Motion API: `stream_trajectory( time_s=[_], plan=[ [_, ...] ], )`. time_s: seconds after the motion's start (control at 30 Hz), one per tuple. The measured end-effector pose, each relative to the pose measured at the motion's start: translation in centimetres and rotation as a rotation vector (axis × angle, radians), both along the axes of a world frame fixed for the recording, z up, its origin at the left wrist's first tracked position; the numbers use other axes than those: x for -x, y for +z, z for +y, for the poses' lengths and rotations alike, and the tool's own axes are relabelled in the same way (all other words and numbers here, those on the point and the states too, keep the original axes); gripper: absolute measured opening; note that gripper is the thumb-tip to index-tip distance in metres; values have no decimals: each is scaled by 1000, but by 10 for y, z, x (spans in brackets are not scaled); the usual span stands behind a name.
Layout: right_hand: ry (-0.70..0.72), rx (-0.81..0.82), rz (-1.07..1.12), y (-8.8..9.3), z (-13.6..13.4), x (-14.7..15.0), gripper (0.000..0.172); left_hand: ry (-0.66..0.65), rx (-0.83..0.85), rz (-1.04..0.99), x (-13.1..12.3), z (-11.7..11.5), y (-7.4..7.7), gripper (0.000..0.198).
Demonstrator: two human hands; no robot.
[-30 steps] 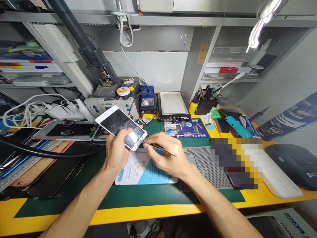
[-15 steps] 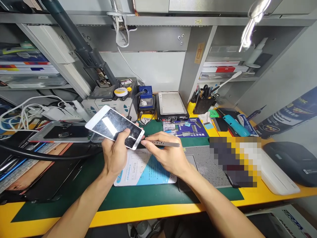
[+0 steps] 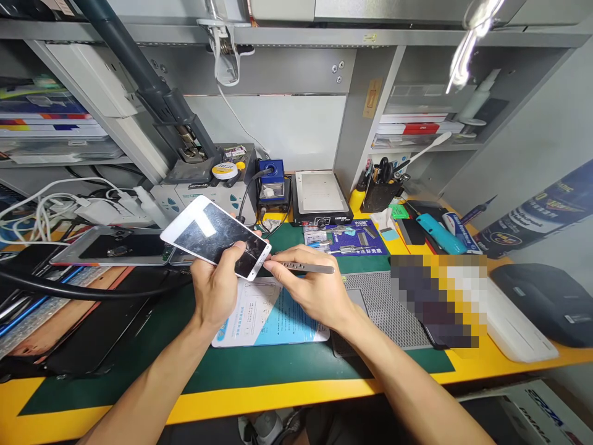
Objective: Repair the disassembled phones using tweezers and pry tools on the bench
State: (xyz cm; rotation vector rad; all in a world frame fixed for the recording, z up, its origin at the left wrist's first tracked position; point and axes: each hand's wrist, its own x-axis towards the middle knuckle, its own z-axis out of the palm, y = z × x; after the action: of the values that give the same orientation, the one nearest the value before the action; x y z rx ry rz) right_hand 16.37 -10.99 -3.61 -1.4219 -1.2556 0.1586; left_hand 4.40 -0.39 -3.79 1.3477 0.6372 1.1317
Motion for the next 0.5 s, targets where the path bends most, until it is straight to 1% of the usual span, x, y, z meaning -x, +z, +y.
stream_trajectory(
  time_s=[0.5],
  plan=[
    [1, 3, -11, 3, -1, 0, 3, -19, 68, -48, -2, 0, -3, 17]
  ],
)
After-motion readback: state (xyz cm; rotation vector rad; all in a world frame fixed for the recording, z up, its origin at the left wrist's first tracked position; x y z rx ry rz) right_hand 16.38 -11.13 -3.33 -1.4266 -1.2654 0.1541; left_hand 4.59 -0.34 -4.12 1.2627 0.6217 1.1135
